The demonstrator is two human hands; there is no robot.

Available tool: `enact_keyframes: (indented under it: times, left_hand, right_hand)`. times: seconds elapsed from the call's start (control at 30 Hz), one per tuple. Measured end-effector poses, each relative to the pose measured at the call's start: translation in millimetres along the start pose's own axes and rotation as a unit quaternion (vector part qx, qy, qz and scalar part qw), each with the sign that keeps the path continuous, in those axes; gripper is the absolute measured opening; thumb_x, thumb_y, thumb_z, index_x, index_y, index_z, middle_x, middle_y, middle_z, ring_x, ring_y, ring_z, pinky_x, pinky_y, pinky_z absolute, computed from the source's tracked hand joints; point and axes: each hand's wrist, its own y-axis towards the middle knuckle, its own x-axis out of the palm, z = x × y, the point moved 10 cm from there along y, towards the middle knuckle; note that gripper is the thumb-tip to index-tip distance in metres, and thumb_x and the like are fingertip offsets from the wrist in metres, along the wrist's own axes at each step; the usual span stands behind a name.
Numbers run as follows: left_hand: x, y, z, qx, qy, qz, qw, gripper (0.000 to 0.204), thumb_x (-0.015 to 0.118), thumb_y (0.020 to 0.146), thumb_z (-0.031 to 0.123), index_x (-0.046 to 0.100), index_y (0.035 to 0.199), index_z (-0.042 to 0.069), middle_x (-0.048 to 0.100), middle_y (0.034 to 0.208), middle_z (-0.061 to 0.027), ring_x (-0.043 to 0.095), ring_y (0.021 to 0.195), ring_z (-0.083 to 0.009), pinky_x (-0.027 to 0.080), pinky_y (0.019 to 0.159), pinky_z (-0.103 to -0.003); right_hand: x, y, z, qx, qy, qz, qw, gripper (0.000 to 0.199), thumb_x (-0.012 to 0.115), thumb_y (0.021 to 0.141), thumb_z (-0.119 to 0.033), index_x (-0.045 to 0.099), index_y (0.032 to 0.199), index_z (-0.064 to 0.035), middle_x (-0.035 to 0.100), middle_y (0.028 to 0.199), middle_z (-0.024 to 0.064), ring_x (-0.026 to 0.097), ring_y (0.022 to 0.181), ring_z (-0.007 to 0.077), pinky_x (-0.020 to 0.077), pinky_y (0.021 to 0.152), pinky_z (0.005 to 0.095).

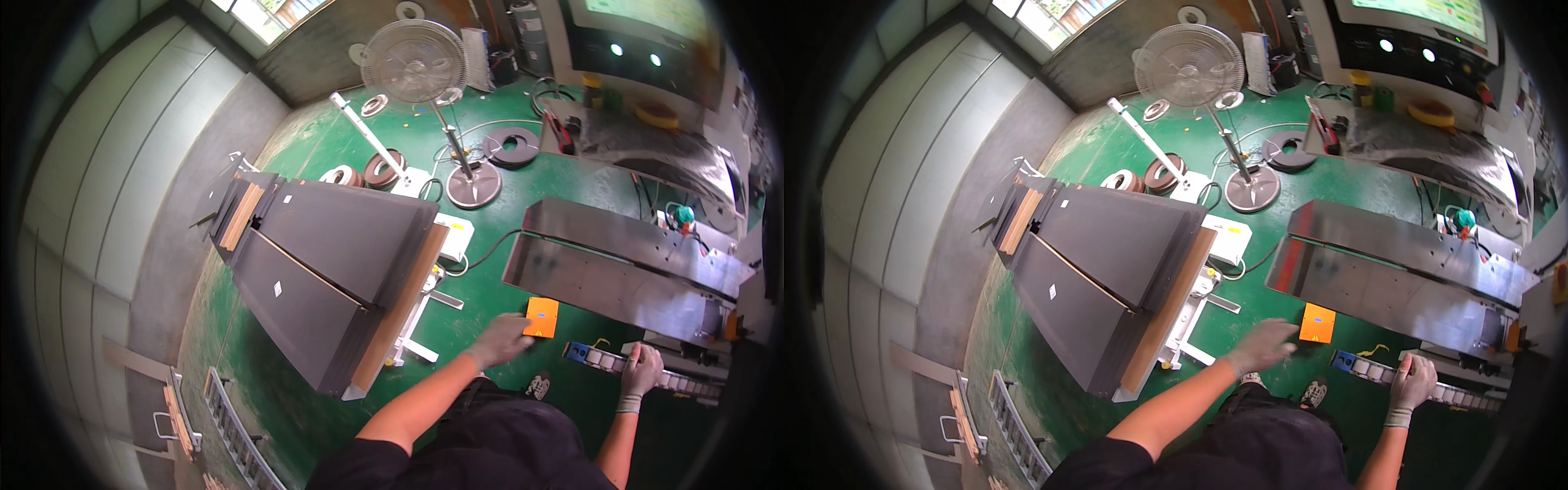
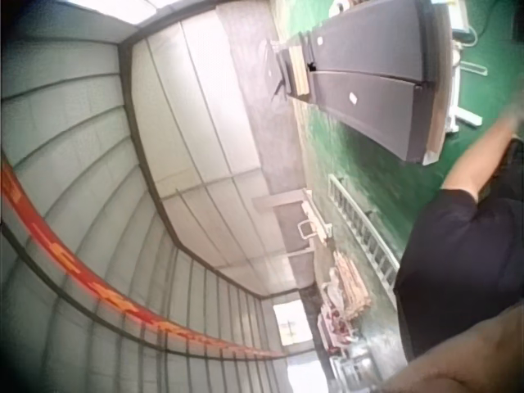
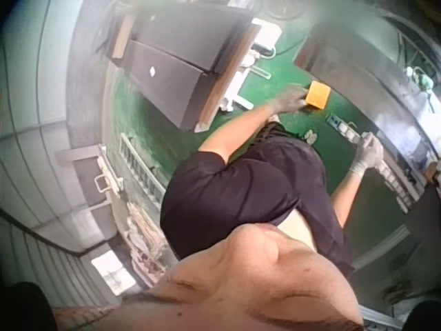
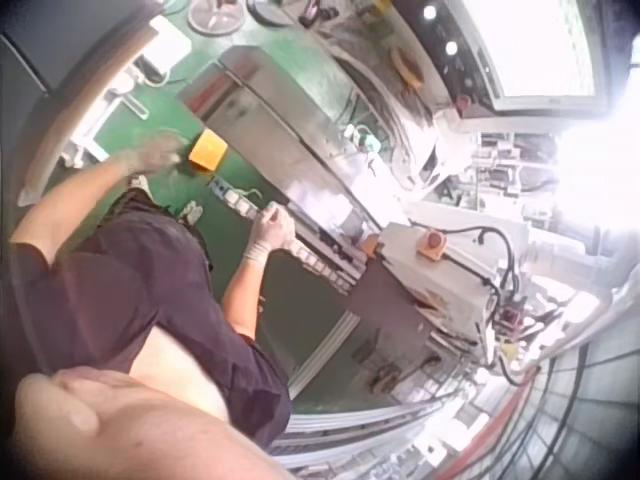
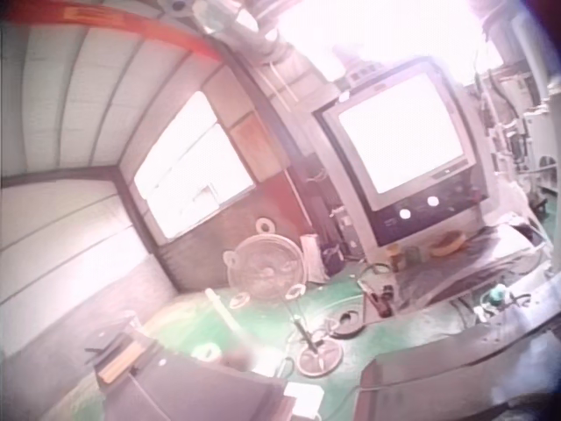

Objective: The person picks up dark gray boards from a stack and feeds them one at a time into an industrial edge-banding or surfacing machine.

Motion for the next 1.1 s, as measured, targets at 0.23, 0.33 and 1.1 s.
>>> enact_keyframes:
  times: [0.23,0.33,1.1]
  left_hand:
    - [-114.3,-155.8,-219.8,-0.178,0.061,0.360,0.914,0.036,0.061,0.085,0.026,0.060,0.111,0.002,0.062,0.108,-0.0190,0.057,0.106,-0.0386,0.047,0.095,-0.049]
    - [-133.8,-177.5,-279.7,-0.312,0.119,0.273,0.902,0.065,0.062,0.090,0.042,0.048,0.141,0.005,0.045,0.149,-0.0205,0.037,0.141,-0.0398,0.031,0.117,-0.049]
    - [-65.8,-174.8,-194.6,-0.023,-0.464,0.169,0.869,0.056,0.044,0.107,0.037,0.042,0.146,-0.003,0.046,0.149,-0.0196,0.040,0.143,-0.0331,0.030,0.120,-0.043]
  right_hand:
    - [18.8,7.9,12.3,0.038,-0.038,-0.048,0.997,0.041,0.059,0.096,-0.037,0.068,0.078,-0.0013,0.067,0.077,0.0175,0.064,0.074,0.0391,0.0492,0.069,0.0471]
    - [29.2,12.6,14.3,0.062,-0.073,-0.078,0.992,0.041,0.059,0.095,-0.039,0.069,0.079,-0.0030,0.067,0.076,0.0183,0.065,0.074,0.0402,0.0496,0.068,0.0493]
    - [396.6,-92.8,-489.8,0.178,0.604,-0.526,0.572,0.047,0.058,0.101,-0.044,0.061,0.124,-0.0037,0.070,0.116,0.0070,0.069,0.097,0.0207,0.0554,0.091,0.0385]
